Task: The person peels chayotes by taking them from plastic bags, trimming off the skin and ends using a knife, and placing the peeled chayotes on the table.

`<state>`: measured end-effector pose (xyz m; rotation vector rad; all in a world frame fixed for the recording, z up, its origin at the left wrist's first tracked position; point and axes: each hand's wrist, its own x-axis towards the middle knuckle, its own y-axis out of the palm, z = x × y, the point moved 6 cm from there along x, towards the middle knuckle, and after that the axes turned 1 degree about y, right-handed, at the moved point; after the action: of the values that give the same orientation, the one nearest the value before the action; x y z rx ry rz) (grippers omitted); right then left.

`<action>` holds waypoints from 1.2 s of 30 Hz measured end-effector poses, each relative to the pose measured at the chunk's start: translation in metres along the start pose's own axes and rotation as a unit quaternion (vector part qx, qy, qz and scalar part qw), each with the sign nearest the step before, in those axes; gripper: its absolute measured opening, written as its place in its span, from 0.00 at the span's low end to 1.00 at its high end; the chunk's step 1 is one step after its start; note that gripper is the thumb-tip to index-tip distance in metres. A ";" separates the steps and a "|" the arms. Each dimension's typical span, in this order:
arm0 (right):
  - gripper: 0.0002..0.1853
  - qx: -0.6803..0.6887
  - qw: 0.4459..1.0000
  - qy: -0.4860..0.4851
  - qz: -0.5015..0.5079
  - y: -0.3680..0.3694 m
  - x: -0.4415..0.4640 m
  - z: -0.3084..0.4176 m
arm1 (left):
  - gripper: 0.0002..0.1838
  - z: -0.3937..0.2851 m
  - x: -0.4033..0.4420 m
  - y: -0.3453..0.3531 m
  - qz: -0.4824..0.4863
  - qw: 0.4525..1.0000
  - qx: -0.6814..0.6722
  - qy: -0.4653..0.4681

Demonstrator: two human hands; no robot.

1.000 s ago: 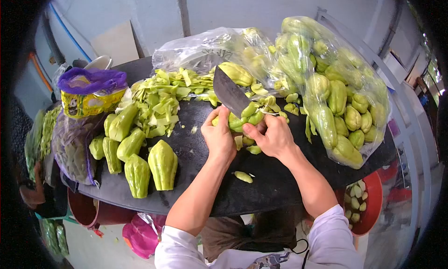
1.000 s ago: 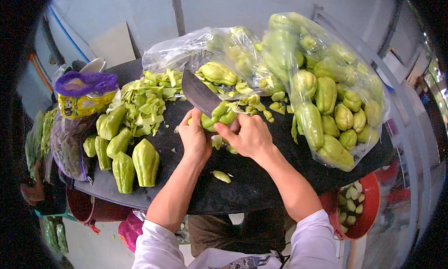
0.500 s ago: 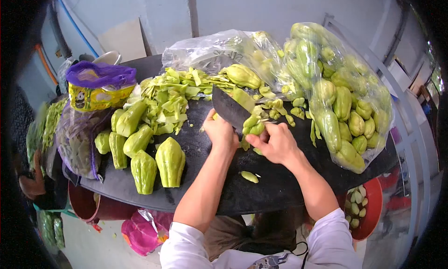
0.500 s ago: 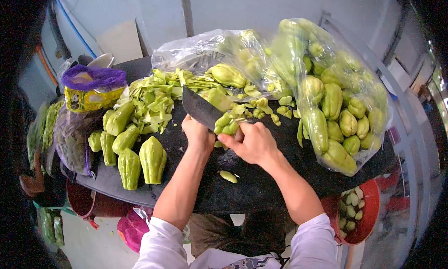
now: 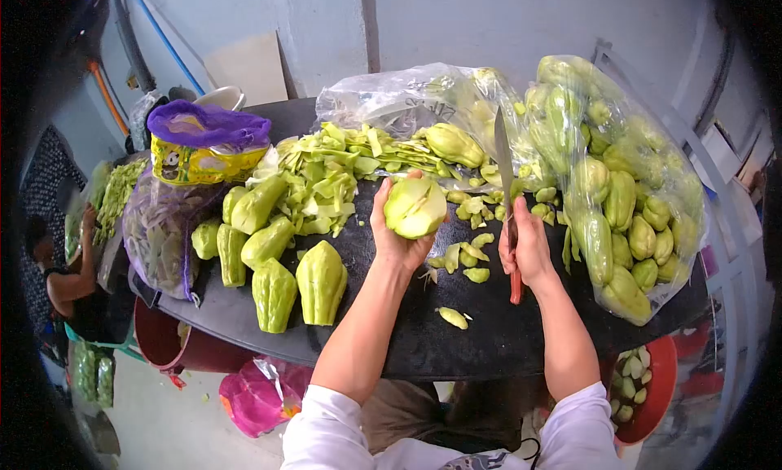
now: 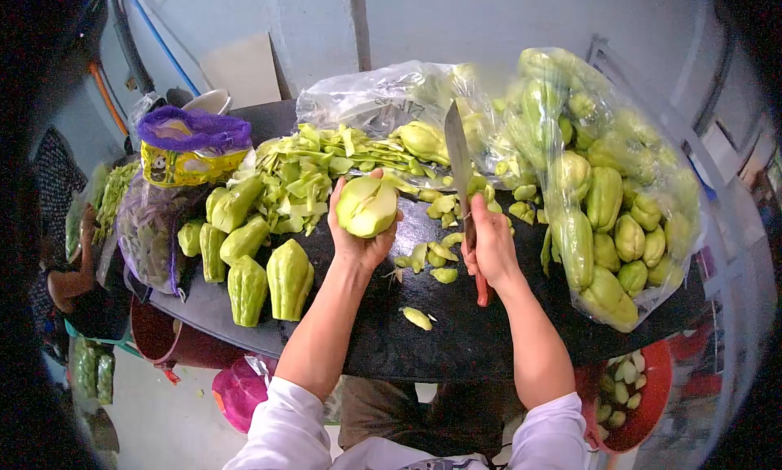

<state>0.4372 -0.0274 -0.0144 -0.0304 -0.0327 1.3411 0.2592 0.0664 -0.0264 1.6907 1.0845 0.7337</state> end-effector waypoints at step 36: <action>0.35 -0.018 0.996 -0.048 -0.078 -0.040 0.011 0.012 | 0.19 -0.349 -0.099 -0.045 -0.297 0.213 0.818 0.444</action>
<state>0.4779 -0.0262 -0.0006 0.0066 -0.1378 1.1856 -0.0927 0.1221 0.0577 1.4624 4.0455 -0.7142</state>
